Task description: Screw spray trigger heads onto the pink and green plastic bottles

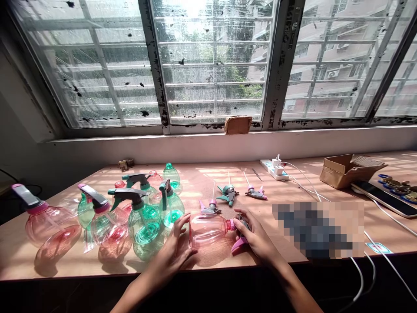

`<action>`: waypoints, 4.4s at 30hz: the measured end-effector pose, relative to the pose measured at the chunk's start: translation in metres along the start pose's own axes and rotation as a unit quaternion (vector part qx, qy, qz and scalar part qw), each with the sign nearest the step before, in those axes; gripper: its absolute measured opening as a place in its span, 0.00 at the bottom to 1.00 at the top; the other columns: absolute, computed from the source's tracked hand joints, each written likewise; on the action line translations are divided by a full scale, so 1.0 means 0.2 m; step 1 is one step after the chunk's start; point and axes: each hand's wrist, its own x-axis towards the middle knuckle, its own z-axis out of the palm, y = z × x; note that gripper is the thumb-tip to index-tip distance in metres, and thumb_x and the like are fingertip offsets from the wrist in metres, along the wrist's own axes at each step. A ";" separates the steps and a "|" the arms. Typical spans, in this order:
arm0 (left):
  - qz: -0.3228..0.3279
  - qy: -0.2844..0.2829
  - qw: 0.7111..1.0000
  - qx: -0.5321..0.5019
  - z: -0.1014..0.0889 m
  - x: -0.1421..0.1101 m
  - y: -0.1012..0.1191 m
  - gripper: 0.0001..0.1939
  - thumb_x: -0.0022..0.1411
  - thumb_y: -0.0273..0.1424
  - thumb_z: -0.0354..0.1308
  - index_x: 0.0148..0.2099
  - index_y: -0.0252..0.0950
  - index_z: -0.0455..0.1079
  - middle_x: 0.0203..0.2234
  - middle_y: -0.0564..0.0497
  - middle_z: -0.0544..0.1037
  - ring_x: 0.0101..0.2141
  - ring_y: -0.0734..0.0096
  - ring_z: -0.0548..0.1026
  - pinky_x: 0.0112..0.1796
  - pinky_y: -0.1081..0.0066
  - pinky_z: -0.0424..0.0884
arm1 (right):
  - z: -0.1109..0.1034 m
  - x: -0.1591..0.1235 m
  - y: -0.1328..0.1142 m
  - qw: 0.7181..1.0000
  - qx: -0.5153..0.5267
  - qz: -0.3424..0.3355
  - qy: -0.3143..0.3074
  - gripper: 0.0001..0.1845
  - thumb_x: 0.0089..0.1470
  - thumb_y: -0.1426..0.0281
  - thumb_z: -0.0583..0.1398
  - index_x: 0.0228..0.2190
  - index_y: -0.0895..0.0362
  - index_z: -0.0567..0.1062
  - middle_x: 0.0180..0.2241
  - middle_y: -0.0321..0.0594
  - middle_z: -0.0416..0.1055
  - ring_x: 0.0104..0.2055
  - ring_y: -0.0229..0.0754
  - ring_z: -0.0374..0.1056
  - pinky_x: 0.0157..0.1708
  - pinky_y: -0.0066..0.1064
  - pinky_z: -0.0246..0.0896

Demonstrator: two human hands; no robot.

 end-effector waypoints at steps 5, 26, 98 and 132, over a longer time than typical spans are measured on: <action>-0.024 0.012 1.000 -0.005 -0.01 0.00 0.03 0.39 0.69 0.37 0.64 0.74 0.47 0.49 0.67 0.40 0.64 0.62 0.47 0.69 0.64 0.49 0.66 | -0.01 0.00 0.00 0.999 -0.030 -0.020 0.011 0.29 0.52 0.43 0.71 0.47 0.50 0.84 0.47 0.44 0.82 0.53 0.58 0.77 0.50 0.45 0.77; 0.024 0.109 0.992 -0.066 0.02 -0.02 -0.05 0.21 0.78 0.38 0.51 0.69 0.49 0.59 0.64 0.42 0.69 0.61 0.53 0.73 0.57 0.55 0.75 | -0.01 0.01 0.02 0.999 -0.041 -0.018 -0.012 0.29 0.55 0.44 0.69 0.50 0.50 0.83 0.47 0.44 0.82 0.55 0.59 0.75 0.54 0.48 0.74; 0.013 0.045 0.999 -0.014 0.01 -0.02 -0.02 0.34 0.70 0.32 0.61 0.72 0.46 0.52 0.63 0.40 0.66 0.59 0.52 0.73 0.54 0.55 0.77 | -0.03 -0.01 -0.01 0.998 -0.038 0.031 -0.047 0.28 0.59 0.43 0.65 0.46 0.53 0.81 0.34 0.37 0.76 0.34 0.46 0.72 0.37 0.40 0.72; -0.028 0.014 0.997 -0.065 -0.04 -0.03 0.02 0.32 0.74 0.53 0.52 0.74 0.51 0.60 0.52 0.45 0.72 0.45 0.59 0.76 0.52 0.59 0.75 | -0.03 0.00 -0.02 0.998 -0.053 0.002 -0.025 0.29 0.56 0.41 0.66 0.42 0.52 0.83 0.42 0.43 0.79 0.49 0.57 0.74 0.53 0.50 0.71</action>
